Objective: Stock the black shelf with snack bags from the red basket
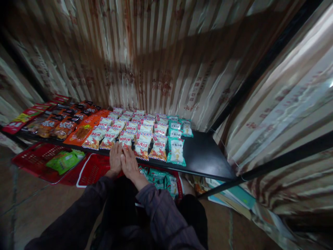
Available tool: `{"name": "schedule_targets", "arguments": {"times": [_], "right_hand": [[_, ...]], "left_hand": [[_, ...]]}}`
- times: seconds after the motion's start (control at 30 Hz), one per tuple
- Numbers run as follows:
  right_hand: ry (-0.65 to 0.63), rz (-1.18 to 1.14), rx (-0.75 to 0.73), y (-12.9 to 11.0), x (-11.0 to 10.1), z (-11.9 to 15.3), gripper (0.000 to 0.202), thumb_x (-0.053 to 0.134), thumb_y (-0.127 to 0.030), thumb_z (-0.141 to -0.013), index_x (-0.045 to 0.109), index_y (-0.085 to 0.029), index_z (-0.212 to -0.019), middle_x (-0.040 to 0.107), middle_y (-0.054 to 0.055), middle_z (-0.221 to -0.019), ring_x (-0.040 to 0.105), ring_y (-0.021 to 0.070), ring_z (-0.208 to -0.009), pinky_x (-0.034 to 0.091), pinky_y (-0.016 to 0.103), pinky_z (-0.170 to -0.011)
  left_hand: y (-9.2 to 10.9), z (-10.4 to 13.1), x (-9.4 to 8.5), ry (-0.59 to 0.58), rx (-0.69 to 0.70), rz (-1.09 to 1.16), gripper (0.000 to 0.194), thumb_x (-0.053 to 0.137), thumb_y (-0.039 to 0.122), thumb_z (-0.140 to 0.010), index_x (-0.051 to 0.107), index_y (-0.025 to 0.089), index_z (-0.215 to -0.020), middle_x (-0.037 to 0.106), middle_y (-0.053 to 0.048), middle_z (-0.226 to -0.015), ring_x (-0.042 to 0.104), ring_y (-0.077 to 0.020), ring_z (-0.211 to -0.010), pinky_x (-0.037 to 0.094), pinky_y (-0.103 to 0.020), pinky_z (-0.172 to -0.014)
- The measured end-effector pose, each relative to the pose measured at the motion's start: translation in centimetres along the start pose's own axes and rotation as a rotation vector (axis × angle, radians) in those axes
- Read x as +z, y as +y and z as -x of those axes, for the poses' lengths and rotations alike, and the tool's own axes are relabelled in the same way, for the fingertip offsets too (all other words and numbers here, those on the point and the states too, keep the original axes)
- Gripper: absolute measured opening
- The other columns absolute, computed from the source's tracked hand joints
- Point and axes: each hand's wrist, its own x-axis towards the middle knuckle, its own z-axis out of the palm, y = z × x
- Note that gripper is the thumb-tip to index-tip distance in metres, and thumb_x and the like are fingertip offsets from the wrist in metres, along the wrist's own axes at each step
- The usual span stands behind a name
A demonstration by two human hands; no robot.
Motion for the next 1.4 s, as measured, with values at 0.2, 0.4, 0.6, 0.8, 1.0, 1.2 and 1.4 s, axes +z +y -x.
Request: {"name": "schedule_targets", "arguments": {"times": [0.2,0.4,0.6,0.8,1.0,1.2,1.4], "right_hand": [[-0.014,0.029,-0.023,0.4,-0.4,-0.1,0.052,0.026,-0.043,-0.096,0.04,-0.017,-0.138,0.041,0.01,-0.144,0.03,0.0203,-0.137,0.029,0.044,-0.113],[0.022,0.069,-0.03,0.7,0.0,0.1,0.05,0.027,-0.043,-0.096,0.043,-0.018,-0.136,0.043,0.01,-0.142,0.035,0.0205,-0.134,0.032,0.043,-0.111],[0.042,0.124,-0.064,0.5,-0.3,0.4,0.049,0.026,-0.039,-0.096,0.043,-0.016,-0.136,0.042,0.012,-0.143,0.034,0.0205,-0.135,0.034,0.043,-0.11],[0.15,0.32,-0.137,0.7,-2.5,1.2,0.044,0.031,-0.029,-0.095,0.045,-0.014,-0.134,0.033,0.013,-0.148,0.021,0.0235,-0.14,0.027,0.05,-0.111],[0.271,0.463,-0.121,1.8,-4.8,3.1,0.046,0.036,-0.025,-0.093,0.039,-0.017,-0.138,0.023,0.012,-0.152,0.014,0.0257,-0.142,0.023,0.054,-0.11],[0.39,0.541,-0.009,4.0,-7.5,4.5,0.045,0.037,-0.025,-0.092,0.041,-0.016,-0.137,0.018,0.012,-0.154,0.009,0.0298,-0.142,0.021,0.059,-0.109],[0.373,0.545,0.007,5.7,-8.7,4.4,0.042,0.038,-0.024,-0.092,0.046,-0.016,-0.132,0.022,0.012,-0.152,0.013,0.0292,-0.141,0.027,0.057,-0.107]], "left_hand": [[0.1,0.0,0.6,0.017,0.052,0.046,0.05,0.03,0.022,-0.089,0.037,0.007,-0.137,0.042,-0.017,-0.141,0.029,-0.0269,-0.136,0.026,-0.049,-0.11],[0.1,0.1,0.8,0.048,0.059,0.074,0.05,0.029,0.023,-0.09,0.035,0.01,-0.138,0.041,-0.016,-0.142,0.027,-0.0245,-0.138,0.027,-0.046,-0.11],[0.3,0.1,0.6,0.075,0.067,0.098,0.051,0.03,0.024,-0.091,0.031,0.011,-0.14,0.035,-0.017,-0.146,0.02,-0.0242,-0.14,0.024,-0.049,-0.111],[1.4,-0.1,-0.8,0.138,0.06,0.072,0.047,0.034,0.025,-0.091,0.037,0.009,-0.136,0.031,-0.021,-0.146,0.012,-0.0264,-0.142,0.021,-0.052,-0.111],[3.5,0.5,-1.5,0.121,0.158,0.127,0.048,0.035,0.024,-0.091,0.035,0.009,-0.137,0.027,-0.019,-0.149,0.009,-0.026,-0.142,0.02,-0.052,-0.112],[6.2,1.3,-0.2,0.055,0.25,0.201,0.05,0.035,0.025,-0.091,0.032,0.011,-0.14,0.024,-0.016,-0.151,0.008,-0.0258,-0.142,0.02,-0.051,-0.112],[8.5,1.0,0.3,0.058,0.238,0.197,0.054,0.04,0.03,-0.09,0.032,0.013,-0.14,0.023,-0.018,-0.151,0.013,-0.0274,-0.142,0.025,-0.051,-0.11]]}}
